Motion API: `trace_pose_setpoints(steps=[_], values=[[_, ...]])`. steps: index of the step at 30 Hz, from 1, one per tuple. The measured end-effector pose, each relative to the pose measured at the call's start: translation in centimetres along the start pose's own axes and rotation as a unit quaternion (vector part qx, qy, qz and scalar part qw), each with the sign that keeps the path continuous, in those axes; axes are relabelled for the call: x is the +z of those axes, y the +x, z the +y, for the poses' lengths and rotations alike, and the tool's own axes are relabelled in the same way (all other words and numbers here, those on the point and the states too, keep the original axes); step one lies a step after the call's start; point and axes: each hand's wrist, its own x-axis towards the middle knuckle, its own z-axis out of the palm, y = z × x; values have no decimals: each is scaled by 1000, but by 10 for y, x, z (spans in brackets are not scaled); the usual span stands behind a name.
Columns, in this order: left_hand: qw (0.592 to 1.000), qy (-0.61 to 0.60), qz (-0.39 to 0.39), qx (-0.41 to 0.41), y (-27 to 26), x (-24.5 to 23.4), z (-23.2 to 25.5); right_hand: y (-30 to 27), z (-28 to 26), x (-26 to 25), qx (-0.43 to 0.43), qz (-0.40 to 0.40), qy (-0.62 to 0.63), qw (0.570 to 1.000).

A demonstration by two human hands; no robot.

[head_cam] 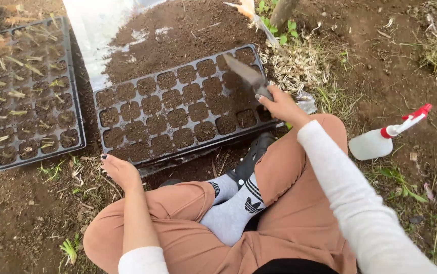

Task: The person scoops soil from a bag using a trowel and fills the cells of a black seedling tray. They then use their hand to pat down and level the soil in each cell.

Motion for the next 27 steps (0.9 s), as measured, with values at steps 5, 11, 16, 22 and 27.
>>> trace_pose_setpoints(steps=[5,11,16,22,27], values=[[1000,15,12,20,-2,-5,0,0,-34,-7,-58,-26,-288,956],[997,25,27,60,-7,-6,5,-45,-31,-11,-137,-118,-355,917],[995,50,19,80,-20,-8,23,-89,-49,-24,-167,-210,-397,878],[996,52,30,65,-12,-3,17,-28,-30,-9,-164,-134,-337,918],[998,49,23,33,-8,-4,6,24,-48,26,-155,-5,-356,921]])
